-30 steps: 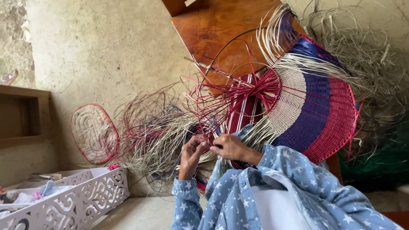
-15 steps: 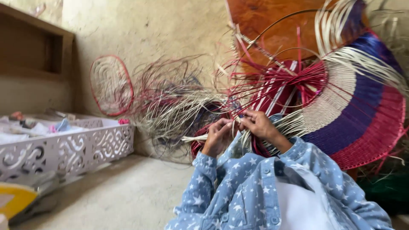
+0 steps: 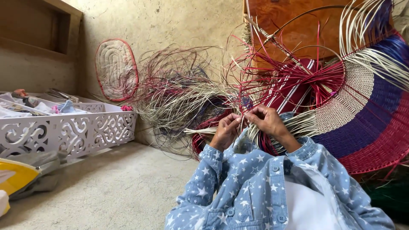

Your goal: Weaving colored natural fibers together to create a decorative mat

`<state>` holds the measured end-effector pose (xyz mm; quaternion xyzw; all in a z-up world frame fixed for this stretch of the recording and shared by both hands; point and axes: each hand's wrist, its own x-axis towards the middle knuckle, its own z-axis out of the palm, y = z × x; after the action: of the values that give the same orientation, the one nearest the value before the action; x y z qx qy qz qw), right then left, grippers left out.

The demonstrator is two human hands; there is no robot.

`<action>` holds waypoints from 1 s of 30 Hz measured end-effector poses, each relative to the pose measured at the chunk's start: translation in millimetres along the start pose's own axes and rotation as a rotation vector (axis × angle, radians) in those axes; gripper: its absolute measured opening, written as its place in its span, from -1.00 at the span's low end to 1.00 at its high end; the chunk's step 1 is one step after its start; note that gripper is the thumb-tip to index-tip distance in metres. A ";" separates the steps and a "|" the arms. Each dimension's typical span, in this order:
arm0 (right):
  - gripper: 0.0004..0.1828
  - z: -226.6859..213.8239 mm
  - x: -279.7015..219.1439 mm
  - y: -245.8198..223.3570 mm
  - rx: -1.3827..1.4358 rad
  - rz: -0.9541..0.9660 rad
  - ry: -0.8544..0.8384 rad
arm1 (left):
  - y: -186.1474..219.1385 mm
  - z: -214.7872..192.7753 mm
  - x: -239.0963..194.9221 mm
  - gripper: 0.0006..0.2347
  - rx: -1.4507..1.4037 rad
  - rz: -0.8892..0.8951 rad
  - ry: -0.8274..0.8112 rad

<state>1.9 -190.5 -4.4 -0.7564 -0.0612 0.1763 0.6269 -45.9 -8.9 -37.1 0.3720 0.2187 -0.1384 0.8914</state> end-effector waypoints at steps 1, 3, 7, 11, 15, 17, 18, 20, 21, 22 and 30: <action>-0.77 0.5 -1.9 -9.1 -0.074 0.031 0.021 | 3.2 3.7 -0.5 -0.87 0.009 0.004 -0.005; -0.63 4.3 -8.1 -35.6 -0.224 -0.008 0.006 | -0.9 -2.3 3.7 -0.87 -0.003 -0.011 -0.016; -0.68 12.9 -18.7 -39.5 -0.684 -0.208 0.145 | 5.2 6.4 2.9 -0.87 0.007 0.014 -0.040; -0.83 2.8 -15.5 -16.3 -0.600 -0.168 0.089 | 2.9 9.2 -0.4 -0.86 0.015 0.015 -0.036; -0.93 -10.9 -10.7 5.1 -0.446 0.021 0.082 | 14.0 23.6 -8.7 -0.88 -0.010 0.027 -0.055; -0.91 -12.3 -11.6 -0.2 -0.524 0.045 0.087 | 14.5 24.9 -9.6 -0.88 -0.018 0.023 -0.061; -0.82 -10.3 -10.8 -3.2 -0.511 0.027 0.070 | 13.3 24.1 -7.9 -0.88 -0.019 0.021 -0.062; -0.70 -6.9 -8.9 -12.0 -0.499 0.009 0.053 | 9.7 19.4 -4.8 -0.88 -0.020 0.020 -0.065; -0.71 -5.4 -7.6 -17.6 -0.428 -0.077 0.071 | 7.2 15.3 -3.2 -0.89 -0.019 0.019 -0.061; -0.69 -3.5 -6.8 -22.8 -0.356 -0.161 0.090 | 4.6 10.8 -2.1 -0.89 -0.018 0.017 -0.056; -0.78 -0.9 0.3 13.3 0.013 -0.152 0.027 | -4.9 2.2 2.9 -0.89 -0.114 -0.090 -0.047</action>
<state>0.8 -194.0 -17.2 -0.7479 -0.1088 0.1183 0.6441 -44.8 -14.1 -40.0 0.3070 0.2219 -0.1745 0.9089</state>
